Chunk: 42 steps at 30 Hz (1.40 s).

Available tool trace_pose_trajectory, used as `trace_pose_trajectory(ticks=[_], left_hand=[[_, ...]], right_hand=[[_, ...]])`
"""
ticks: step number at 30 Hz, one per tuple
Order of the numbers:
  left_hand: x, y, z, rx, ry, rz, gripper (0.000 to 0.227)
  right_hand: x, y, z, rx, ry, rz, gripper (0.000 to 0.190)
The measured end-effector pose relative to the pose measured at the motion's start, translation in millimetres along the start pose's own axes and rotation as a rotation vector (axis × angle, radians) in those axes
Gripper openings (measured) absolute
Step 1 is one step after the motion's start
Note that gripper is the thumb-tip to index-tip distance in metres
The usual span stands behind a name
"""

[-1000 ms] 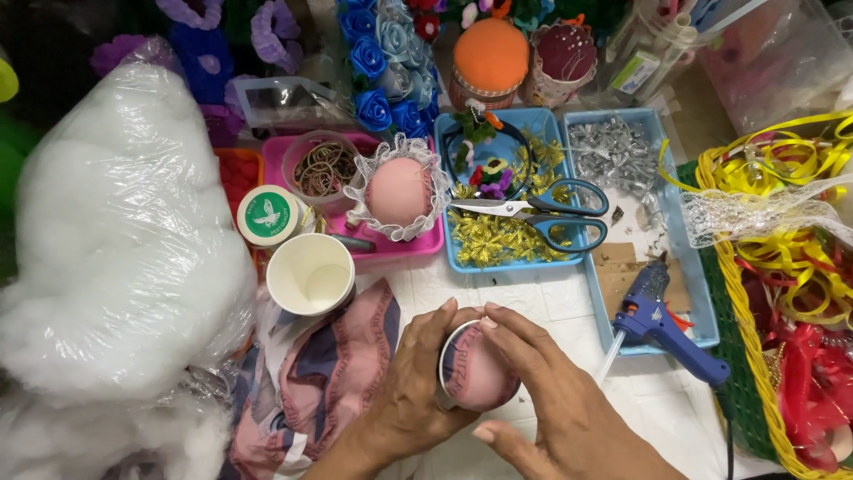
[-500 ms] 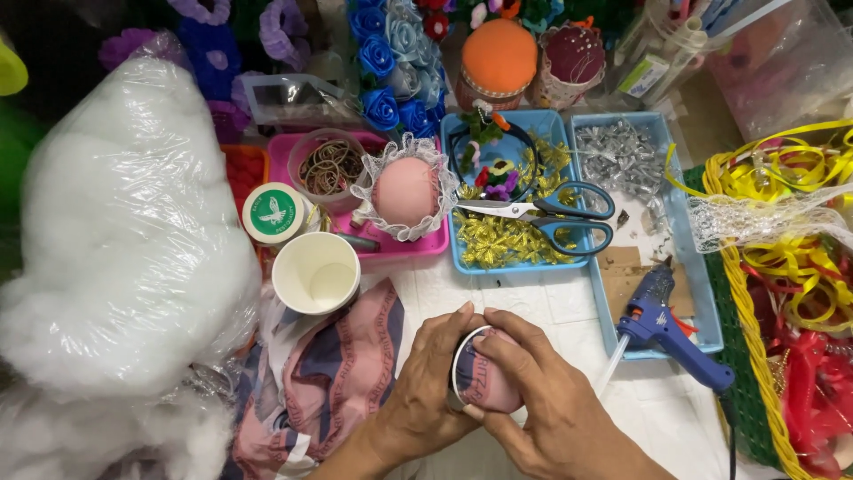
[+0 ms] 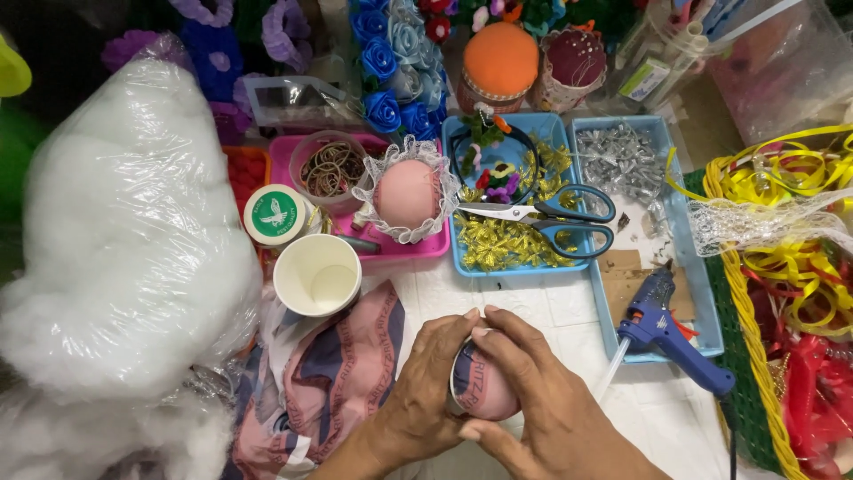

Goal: Decorating a small pink ball by applying hot glue and placing it into a decorative base, then trimming excess material with scissors.

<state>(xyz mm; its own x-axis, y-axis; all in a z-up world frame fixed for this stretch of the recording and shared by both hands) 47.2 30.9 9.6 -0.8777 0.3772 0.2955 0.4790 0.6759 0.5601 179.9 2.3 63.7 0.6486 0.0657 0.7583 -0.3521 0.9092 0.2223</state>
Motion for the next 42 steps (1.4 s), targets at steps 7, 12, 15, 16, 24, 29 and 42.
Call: trace_pose_trajectory(ticks=[7, 12, 15, 16, 24, 29, 42], left_hand=[[7.4, 4.1, 7.3, 0.349, -0.279, -0.055, 0.09], [6.1, 7.9, 11.8, 0.389, -0.341, -0.059, 0.087], [6.6, 7.5, 13.2, 0.427, -0.324, -0.027, 0.09], [6.9, 7.9, 13.0, 0.425, -0.325, -0.023, 0.09], [6.2, -3.2, 31.7, 0.558, -0.664, -0.124, 0.092], [5.0, -1.7, 29.7, 0.573, -0.803, -0.12, 0.093], [9.5, 0.8, 24.8, 0.562, -0.831, -0.116, 0.096]], right_hand=[[23.7, 1.6, -7.4, -0.136, 0.185, -0.003, 0.082], [14.3, -7.3, -19.5, -0.154, 0.156, 0.078, 0.075], [14.3, -9.6, -21.2, -0.206, 0.225, 0.096, 0.076], [15.4, -10.9, -21.2, -0.207, 0.224, 0.092, 0.076], [19.2, -15.7, -21.6, -0.288, 0.315, 0.088, 0.072], [20.4, -15.9, -15.5, -0.242, 0.262, 0.082, 0.063], [16.0, -20.9, -0.4, 0.153, -0.096, -0.102, 0.037]])
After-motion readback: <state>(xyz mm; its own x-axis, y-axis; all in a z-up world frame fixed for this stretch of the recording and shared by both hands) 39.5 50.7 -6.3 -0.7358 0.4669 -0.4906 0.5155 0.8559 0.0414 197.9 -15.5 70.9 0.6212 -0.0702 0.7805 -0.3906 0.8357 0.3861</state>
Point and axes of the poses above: each hand's wrist, its own y-axis towards the middle knuckle, its own x-axis out of the back of the hand, z = x × y, the point moved 6 cm from there along y, towards the middle knuckle, and after that the axes turned 6 degrees about -y, right-handed, at the moved point
